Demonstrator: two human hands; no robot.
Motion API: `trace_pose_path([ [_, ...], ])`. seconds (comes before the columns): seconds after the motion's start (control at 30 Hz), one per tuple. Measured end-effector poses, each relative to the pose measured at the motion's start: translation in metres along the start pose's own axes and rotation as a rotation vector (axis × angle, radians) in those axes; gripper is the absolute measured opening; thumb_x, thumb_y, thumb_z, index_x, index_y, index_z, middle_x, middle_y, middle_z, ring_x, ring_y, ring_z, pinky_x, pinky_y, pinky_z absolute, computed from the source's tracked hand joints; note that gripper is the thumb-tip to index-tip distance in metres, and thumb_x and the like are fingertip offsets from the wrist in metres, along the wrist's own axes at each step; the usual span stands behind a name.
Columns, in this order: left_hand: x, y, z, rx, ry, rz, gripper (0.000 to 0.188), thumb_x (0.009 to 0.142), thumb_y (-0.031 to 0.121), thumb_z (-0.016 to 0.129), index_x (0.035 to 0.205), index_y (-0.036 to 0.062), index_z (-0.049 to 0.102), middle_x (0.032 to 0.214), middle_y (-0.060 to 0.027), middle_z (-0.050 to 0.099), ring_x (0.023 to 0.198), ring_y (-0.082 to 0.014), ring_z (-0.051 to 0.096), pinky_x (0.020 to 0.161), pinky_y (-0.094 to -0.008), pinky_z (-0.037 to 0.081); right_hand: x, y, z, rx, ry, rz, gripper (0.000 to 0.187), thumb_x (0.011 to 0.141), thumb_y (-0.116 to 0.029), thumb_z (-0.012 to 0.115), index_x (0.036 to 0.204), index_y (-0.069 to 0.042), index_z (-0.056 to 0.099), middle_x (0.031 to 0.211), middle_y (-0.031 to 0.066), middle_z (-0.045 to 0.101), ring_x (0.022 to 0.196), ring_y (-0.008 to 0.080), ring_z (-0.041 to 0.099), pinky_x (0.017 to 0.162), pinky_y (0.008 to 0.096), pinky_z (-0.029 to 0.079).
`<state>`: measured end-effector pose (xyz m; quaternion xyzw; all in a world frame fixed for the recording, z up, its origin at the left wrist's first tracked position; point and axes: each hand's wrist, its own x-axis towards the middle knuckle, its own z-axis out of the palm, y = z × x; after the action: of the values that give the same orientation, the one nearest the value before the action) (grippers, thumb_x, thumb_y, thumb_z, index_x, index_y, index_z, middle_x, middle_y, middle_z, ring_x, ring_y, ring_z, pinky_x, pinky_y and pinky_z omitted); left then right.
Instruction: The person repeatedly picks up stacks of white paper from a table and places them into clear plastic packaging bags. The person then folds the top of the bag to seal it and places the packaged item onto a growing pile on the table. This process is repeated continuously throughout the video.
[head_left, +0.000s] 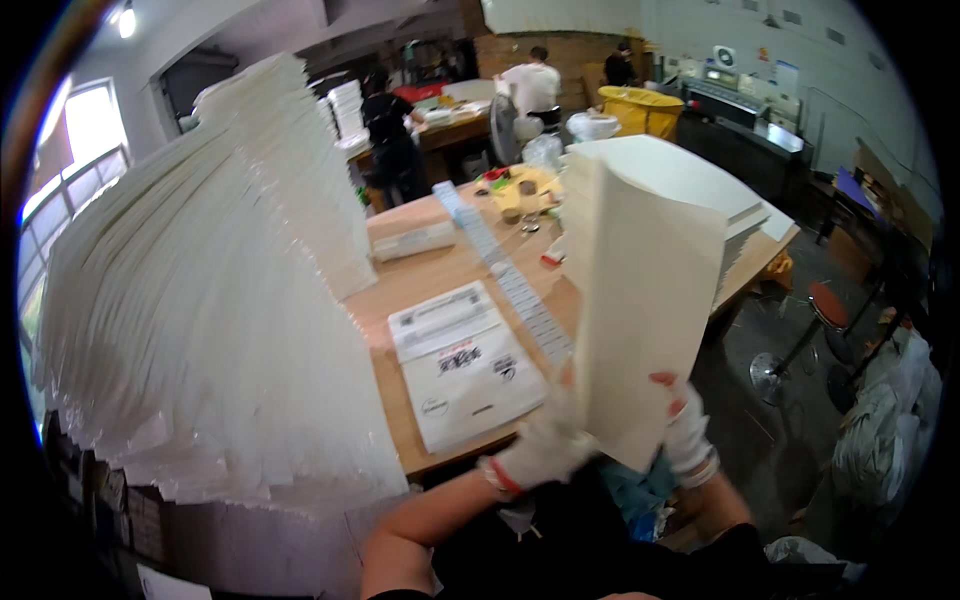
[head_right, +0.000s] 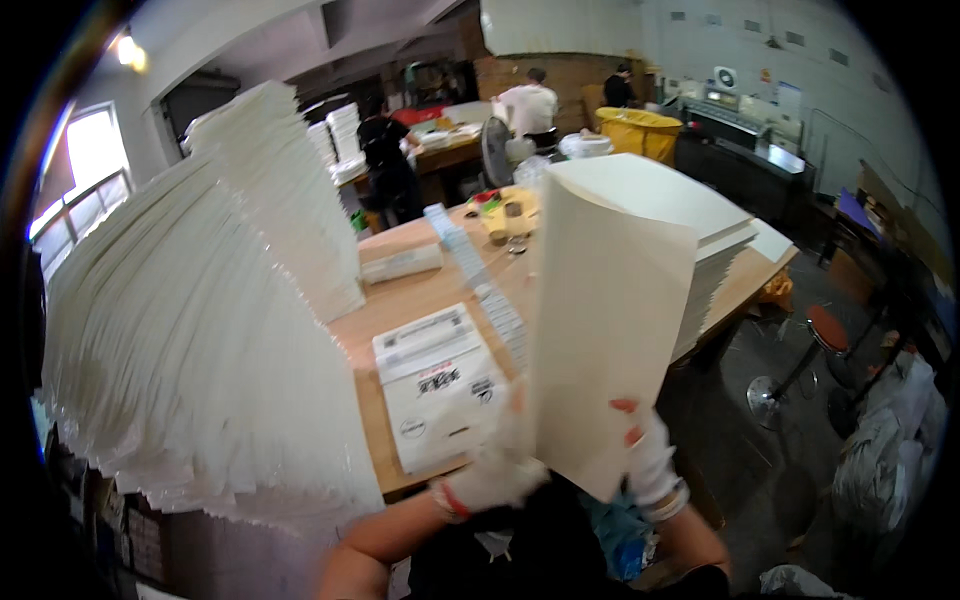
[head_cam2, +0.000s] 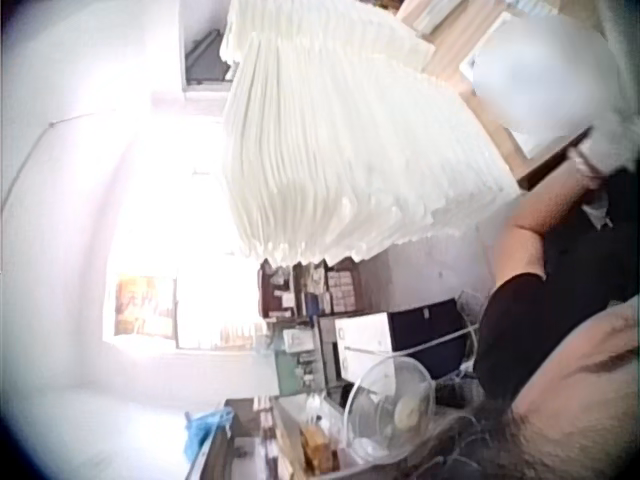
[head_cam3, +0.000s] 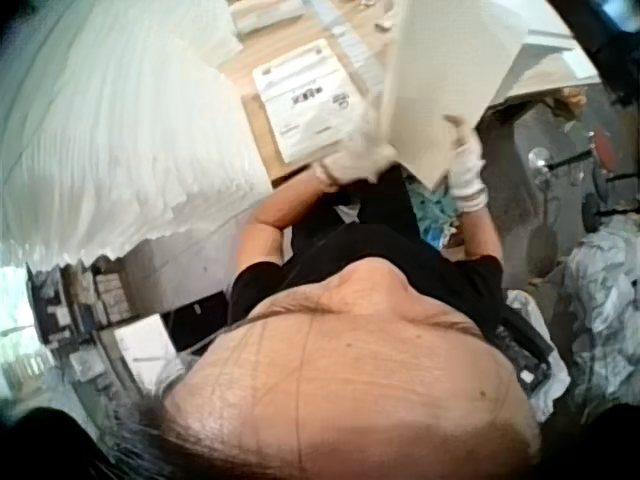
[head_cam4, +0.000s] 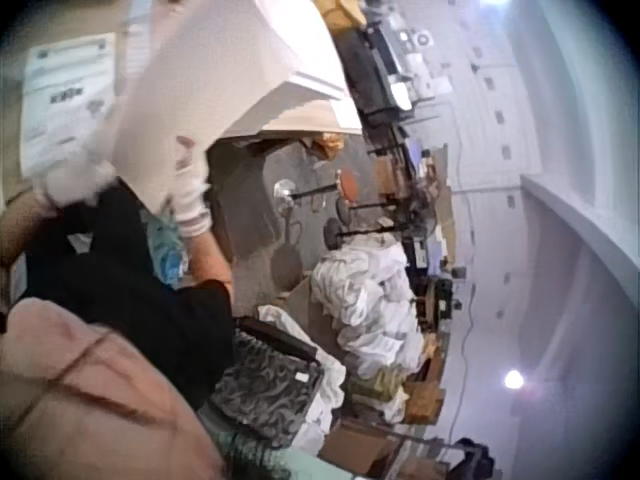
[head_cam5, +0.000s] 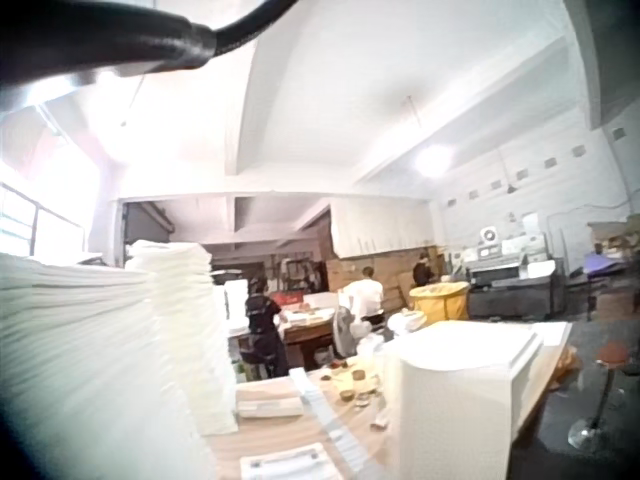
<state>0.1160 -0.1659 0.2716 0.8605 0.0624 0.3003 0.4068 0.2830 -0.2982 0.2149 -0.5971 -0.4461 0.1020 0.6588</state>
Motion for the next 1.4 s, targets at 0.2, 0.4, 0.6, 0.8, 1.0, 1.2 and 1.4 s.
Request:
trace_pose_path([
  [0.2,-0.051,-0.054,0.044,0.229,0.037,0.047,0.064,0.068,0.019,0.069,0.122,-0.0027,0.042,0.134,-0.0301,0.028,0.125,-0.0447,0.029,0.101,-0.0464,0.029,-0.024,0.030,0.062,-0.154,0.175,-0.099,0.036,0.076,-0.010,0.063,0.108,0.003,0.051,0.098,0.0195,0.059,0.087,0.0294,0.060,0.072,0.0324,0.048],
  [0.4,-0.079,-0.236,0.000,0.721,0.161,-0.530,0.032,0.071,0.031,0.068,0.094,0.0102,0.059,0.106,-0.0091,0.055,0.101,-0.0306,0.047,0.084,-0.0391,0.041,-0.007,0.045,0.030,-0.445,-0.122,0.068,0.035,0.074,-0.006,0.062,0.107,0.000,0.053,0.088,0.0178,0.061,0.073,0.0288,0.062,0.063,0.0327,0.049],
  [0.6,-0.067,-0.279,-0.028,0.555,-0.113,-0.708,0.031,0.082,0.038,0.053,0.092,0.0104,0.063,0.095,-0.0120,0.061,0.091,-0.0284,0.059,0.078,-0.0401,0.046,-0.016,0.035,0.035,-0.437,-0.247,0.159,0.030,0.073,-0.010,0.063,0.101,-0.001,0.057,0.087,0.0166,0.060,0.074,0.0295,0.061,0.063,0.0341,0.049],
  [0.8,0.004,-0.279,-0.089,0.128,-0.114,-0.930,0.033,0.083,0.039,0.051,0.083,0.0085,0.064,0.089,-0.0108,0.065,0.079,-0.0311,0.060,0.067,-0.0372,0.047,-0.020,0.056,0.071,-0.853,-0.801,0.262,0.031,0.079,-0.035,0.057,0.083,-0.004,0.058,0.086,0.0192,0.058,0.082,0.0359,0.058,0.069,0.0418,0.045],
  [1.0,0.036,-0.248,-0.107,0.320,0.072,-0.532,0.032,0.083,0.035,0.054,0.081,0.0048,0.063,0.079,-0.0147,0.064,0.078,-0.0297,0.061,0.069,-0.0376,0.046,0.025,0.072,0.122,-0.889,-0.909,0.526,0.047,0.078,-0.048,0.053,0.095,-0.005,0.061,0.100,0.0200,0.060,0.095,0.0350,0.056,0.079,0.0415,0.045],
  [1.2,0.042,-0.218,-0.073,0.534,0.201,-0.042,0.021,0.079,0.024,0.058,0.074,0.0042,0.060,0.077,-0.0139,0.061,0.081,-0.0297,0.056,0.074,-0.0383,0.043,0.100,0.115,0.210,-0.977,-0.918,0.282,0.051,0.082,-0.042,0.051,0.120,-0.009,0.049,0.115,0.0181,0.054,0.100,0.0352,0.054,0.086,0.0362,0.043],
  [1.4,0.026,-0.223,-0.076,0.460,0.436,0.149,0.014,0.075,0.019,0.061,0.072,0.0053,0.058,0.079,-0.0109,0.059,0.075,-0.0282,0.054,0.072,-0.0369,0.043,0.126,0.114,0.248,-0.802,-0.736,0.324,0.045,0.085,-0.034,0.051,0.121,-0.007,0.046,0.119,0.0126,0.054,0.101,0.0285,0.054,0.084,0.0332,0.045],
])
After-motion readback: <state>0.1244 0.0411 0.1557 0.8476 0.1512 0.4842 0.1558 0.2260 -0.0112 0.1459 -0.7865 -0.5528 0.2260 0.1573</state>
